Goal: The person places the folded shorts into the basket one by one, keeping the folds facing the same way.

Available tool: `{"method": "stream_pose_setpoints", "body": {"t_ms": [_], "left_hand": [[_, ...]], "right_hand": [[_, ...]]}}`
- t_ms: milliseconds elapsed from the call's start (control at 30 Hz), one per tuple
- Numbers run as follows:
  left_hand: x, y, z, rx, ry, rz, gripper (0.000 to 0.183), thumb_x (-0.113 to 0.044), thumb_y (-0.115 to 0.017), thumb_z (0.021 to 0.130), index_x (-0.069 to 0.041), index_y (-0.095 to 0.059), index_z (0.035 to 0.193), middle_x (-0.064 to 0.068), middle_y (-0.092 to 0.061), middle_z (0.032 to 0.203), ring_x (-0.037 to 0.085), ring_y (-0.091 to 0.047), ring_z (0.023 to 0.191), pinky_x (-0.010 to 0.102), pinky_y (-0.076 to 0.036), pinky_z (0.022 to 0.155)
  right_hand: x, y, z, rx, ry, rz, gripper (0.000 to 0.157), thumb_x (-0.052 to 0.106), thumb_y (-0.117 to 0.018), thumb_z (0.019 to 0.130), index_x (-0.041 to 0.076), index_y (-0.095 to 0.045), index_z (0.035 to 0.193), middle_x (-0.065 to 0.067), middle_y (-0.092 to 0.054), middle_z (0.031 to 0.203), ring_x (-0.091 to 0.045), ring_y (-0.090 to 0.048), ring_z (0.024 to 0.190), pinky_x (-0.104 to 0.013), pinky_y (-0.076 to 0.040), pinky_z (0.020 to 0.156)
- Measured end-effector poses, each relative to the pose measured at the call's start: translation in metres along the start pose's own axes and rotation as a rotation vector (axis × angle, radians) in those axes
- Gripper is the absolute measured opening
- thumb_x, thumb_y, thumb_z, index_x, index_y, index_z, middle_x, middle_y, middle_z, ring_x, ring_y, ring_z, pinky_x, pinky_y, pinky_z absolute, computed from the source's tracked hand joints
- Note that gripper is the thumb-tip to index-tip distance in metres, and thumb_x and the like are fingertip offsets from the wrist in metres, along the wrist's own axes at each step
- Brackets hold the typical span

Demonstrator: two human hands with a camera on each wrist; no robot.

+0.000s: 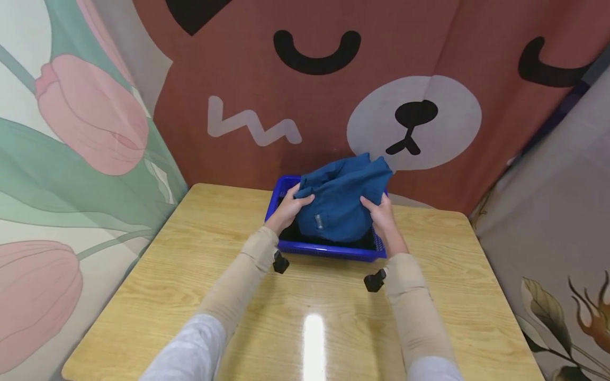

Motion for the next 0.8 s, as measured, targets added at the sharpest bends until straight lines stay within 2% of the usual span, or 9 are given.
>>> {"method": "stream_pose_setpoints", "body": {"t_ms": [133, 233, 367, 533, 667, 800], "left_hand": [[0.011, 0.004, -0.001, -0.019, 0.003, -0.024, 0.049, -0.004, -0.054, 0.091, -0.007, -0.041, 0.138, 0.012, -0.045, 0.136, 0.025, -0.043, 0.121, 0.036, -0.034, 0.102], [0.018, 0.006, -0.001, -0.02, 0.002, -0.036, 0.048, -0.003, -0.054, 0.091, -0.006, -0.041, 0.137, 0.013, -0.044, 0.137, 0.025, -0.042, 0.123, 0.035, -0.034, 0.102], [0.023, 0.009, 0.0, -0.031, 0.0, -0.042, 0.047, -0.003, -0.053, 0.091, -0.004, -0.041, 0.136, 0.014, -0.045, 0.136, 0.025, -0.043, 0.122, 0.035, -0.034, 0.101], [0.028, 0.011, 0.001, -0.046, 0.021, -0.044, 0.048, -0.003, -0.054, 0.091, -0.005, -0.041, 0.137, 0.014, -0.045, 0.135, 0.026, -0.044, 0.121, 0.037, -0.035, 0.101], [0.036, 0.014, 0.001, -0.059, 0.051, -0.091, 0.048, -0.003, -0.056, 0.09, -0.005, -0.042, 0.136, 0.015, -0.046, 0.134, 0.026, -0.046, 0.119, 0.037, -0.037, 0.1], [0.042, 0.019, -0.002, -0.094, 0.083, -0.137, 0.046, -0.009, -0.056, 0.091, -0.003, -0.043, 0.134, 0.015, -0.051, 0.129, 0.026, -0.051, 0.113, 0.035, -0.042, 0.094]], "right_hand": [[-0.013, 0.0, 0.002, 0.0, -0.027, 0.005, 0.064, 0.014, -0.056, 0.092, 0.007, -0.021, 0.145, -0.017, -0.026, 0.145, -0.03, -0.033, 0.127, -0.044, -0.028, 0.105], [-0.021, 0.0, 0.004, -0.005, -0.033, -0.003, 0.064, 0.013, -0.056, 0.091, 0.007, -0.022, 0.145, -0.015, -0.03, 0.142, -0.023, -0.042, 0.119, -0.04, -0.034, 0.102], [-0.026, -0.001, 0.005, -0.01, -0.052, -0.012, 0.063, 0.014, -0.056, 0.091, 0.009, -0.024, 0.145, -0.014, -0.033, 0.141, -0.018, -0.045, 0.113, -0.038, -0.036, 0.1], [-0.033, -0.002, 0.007, -0.011, -0.084, 0.013, 0.064, 0.011, -0.053, 0.093, 0.01, -0.019, 0.146, -0.015, -0.025, 0.146, -0.028, -0.033, 0.127, -0.042, -0.028, 0.106], [-0.043, -0.001, 0.008, -0.025, -0.134, 0.016, 0.065, 0.008, -0.052, 0.093, 0.011, -0.016, 0.147, -0.013, -0.02, 0.15, -0.028, -0.024, 0.133, -0.039, -0.023, 0.108], [-0.052, -0.002, 0.009, -0.018, -0.151, -0.009, 0.063, 0.006, -0.049, 0.094, 0.009, -0.016, 0.147, -0.012, -0.019, 0.15, -0.028, -0.022, 0.134, -0.039, -0.022, 0.109]]}}
Point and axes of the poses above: each hand's wrist, its own z-axis towards the middle knuckle, its own y-axis out of the back of the hand, x = y × z, the point moved 8 cm from there along z, towards the middle knuckle
